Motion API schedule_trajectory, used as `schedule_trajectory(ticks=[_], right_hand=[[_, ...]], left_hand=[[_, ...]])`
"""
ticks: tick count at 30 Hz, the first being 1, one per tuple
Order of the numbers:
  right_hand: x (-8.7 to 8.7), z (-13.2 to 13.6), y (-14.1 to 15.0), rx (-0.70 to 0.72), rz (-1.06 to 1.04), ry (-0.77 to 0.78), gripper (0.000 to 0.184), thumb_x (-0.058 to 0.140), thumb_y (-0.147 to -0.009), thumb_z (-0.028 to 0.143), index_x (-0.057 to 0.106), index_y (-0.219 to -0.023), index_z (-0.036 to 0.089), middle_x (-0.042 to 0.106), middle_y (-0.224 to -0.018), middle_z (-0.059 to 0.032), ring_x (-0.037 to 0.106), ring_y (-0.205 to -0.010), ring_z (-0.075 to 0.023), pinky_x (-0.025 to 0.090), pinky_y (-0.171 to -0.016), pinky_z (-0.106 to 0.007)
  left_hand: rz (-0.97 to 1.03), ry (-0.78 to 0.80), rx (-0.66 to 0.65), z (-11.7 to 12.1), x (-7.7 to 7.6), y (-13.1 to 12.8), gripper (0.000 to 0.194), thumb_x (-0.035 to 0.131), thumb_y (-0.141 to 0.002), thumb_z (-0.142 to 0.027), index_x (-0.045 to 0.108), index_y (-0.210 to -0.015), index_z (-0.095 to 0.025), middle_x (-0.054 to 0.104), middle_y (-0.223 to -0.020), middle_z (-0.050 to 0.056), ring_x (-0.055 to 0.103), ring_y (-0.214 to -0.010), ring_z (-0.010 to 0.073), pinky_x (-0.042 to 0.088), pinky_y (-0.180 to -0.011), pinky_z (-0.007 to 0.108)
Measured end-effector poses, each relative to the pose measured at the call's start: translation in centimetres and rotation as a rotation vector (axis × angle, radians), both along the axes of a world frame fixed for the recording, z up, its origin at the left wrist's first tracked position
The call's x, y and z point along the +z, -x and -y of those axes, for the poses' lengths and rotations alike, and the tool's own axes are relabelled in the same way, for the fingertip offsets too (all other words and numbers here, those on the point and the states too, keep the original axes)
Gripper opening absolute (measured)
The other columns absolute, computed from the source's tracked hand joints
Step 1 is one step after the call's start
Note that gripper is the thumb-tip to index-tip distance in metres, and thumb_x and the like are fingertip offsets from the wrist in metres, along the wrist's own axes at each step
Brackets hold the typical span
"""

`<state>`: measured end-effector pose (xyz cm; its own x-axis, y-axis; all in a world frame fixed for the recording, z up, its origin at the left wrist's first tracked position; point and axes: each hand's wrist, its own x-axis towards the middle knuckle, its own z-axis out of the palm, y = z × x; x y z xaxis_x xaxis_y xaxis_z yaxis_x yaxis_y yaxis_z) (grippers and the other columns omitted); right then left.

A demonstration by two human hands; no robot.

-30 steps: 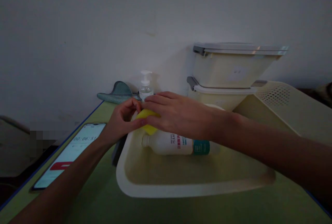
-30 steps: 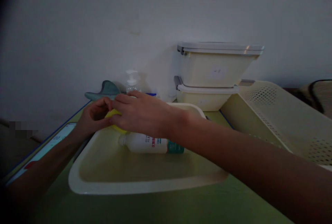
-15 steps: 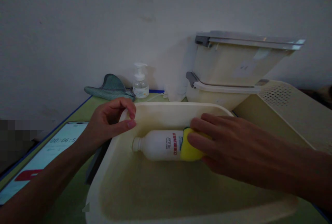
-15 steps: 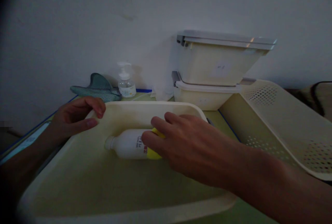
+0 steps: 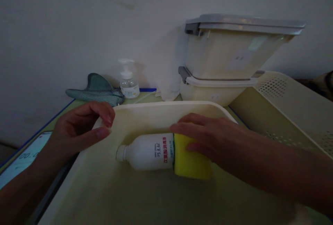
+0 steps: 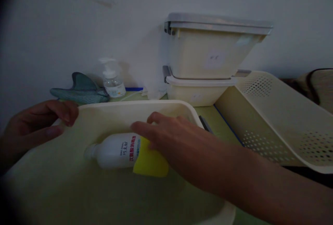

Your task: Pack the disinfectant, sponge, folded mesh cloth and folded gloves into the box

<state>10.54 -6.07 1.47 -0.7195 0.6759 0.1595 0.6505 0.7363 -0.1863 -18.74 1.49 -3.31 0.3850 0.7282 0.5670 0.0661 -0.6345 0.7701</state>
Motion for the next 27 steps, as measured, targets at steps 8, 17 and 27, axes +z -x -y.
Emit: schedule_trajectory(ticks=[8, 17, 27], right_hand=[[0.5, -0.4, -0.3, -0.011, 0.075, -0.04, 0.041, 0.05, -0.08, 0.003, 0.058, -0.116, 0.022, 0.064, -0.117, -0.004, 0.063, -0.1, -0.0171, 0.053, -0.081, -0.028], [-0.1, 1.4, -1.8, 0.051, 0.271, -0.162, 0.033, 0.047, -0.087, 0.015, 0.052, -0.118, 0.024, 0.062, -0.11, -0.002, 0.058, -0.093, -0.0204, 0.047, -0.076, -0.035], [-0.8, 2.1, -0.1, 0.163, 0.202, -0.131, 0.027, 0.047, -0.078, 0.004, 0.064, -0.092, 0.02, 0.067, -0.082, 0.0005, 0.058, -0.066, -0.0148, 0.047, -0.064, -0.027]], left_hand=[[0.037, 0.042, 0.062, 0.4, -0.4, -0.2, 0.014, 0.069, -0.074, -0.027, 0.06, -0.066, -0.02, 0.055, -0.064, -0.001, 0.052, -0.063, 0.0118, 0.041, -0.056, 0.022], [-0.085, -0.053, -0.083, -1.3, -0.3, 1.4, 0.005, 0.068, -0.074, -0.02, 0.063, -0.072, -0.022, 0.057, -0.064, -0.001, 0.052, -0.062, 0.0121, 0.043, -0.056, 0.023], [0.035, 0.041, 0.092, 0.2, -0.7, 0.1, 0.017, 0.071, -0.074, -0.031, 0.06, -0.067, -0.021, 0.053, -0.063, -0.001, 0.048, -0.062, 0.0117, 0.04, -0.056, 0.023]])
